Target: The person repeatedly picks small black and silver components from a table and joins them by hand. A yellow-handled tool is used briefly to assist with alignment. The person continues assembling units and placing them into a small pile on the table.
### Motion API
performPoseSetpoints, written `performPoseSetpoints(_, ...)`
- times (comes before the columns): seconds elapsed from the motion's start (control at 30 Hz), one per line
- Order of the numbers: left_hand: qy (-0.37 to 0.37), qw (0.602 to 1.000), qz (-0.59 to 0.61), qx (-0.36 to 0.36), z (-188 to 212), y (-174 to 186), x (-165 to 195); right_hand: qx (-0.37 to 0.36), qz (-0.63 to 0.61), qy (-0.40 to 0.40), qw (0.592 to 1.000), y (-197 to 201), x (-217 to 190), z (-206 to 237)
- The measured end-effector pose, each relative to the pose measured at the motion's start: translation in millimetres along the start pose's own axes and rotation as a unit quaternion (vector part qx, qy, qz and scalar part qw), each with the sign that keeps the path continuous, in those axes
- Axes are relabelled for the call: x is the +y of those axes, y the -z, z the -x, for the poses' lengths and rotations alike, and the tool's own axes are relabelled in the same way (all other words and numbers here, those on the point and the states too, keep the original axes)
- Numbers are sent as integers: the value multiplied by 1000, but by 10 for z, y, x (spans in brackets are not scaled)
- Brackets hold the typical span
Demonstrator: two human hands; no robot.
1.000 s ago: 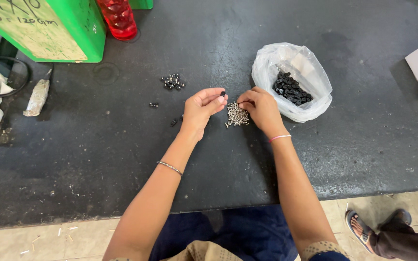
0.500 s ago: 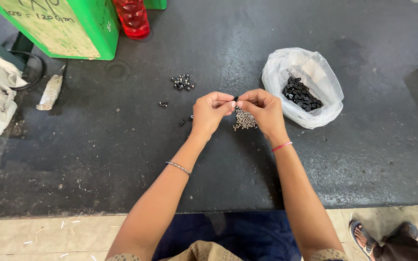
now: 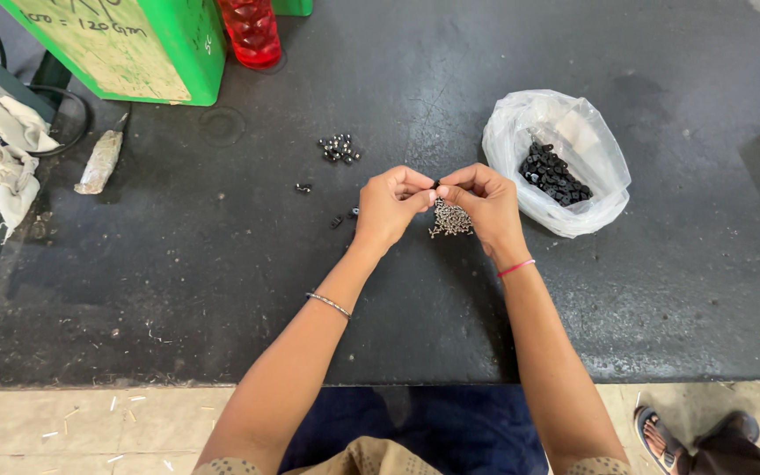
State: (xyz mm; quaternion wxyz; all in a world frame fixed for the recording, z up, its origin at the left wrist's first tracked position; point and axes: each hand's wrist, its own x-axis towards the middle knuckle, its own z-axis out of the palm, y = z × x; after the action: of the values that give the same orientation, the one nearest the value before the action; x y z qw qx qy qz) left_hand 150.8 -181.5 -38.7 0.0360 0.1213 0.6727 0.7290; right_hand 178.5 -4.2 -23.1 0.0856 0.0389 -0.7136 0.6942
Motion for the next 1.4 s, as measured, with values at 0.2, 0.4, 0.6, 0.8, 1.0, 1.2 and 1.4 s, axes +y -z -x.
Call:
performPoseSetpoints(0.2, -28, 998, -54, 2, 23, 6, 65, -24, -72, -34, 997, -1, -84, 33)
performPoseSetpoints(0.4, -75, 991, -107, -4, 112, 10, 155, -37, -31, -23, 999, 29, -79, 66)
performPoseSetpoints(0.6, -84, 990, -115, -10, 163, 16, 186, -21, -28, -14, 999, 30, 49, 69)
performPoseSetpoints(0.8, -79, 986, -146, -12, 157, 51, 226, -45, 15, 23, 999, -73, -40, 108)
performPoseSetpoints(1.0, -189, 918, -302, 173, 121, 390, 375, 4, 124, 63, 990, 3, -244, 175)
performPoseSetpoints(1.2, -139, 899, -325, 259, 19, 663, 315, 78, 70, 23, 994, 316, -184, 104)
performPoseSetpoints(1.4, -117, 900, -341, 247, -59, 698, 132, 63, 111, 29, 991, 365, -63, 109)
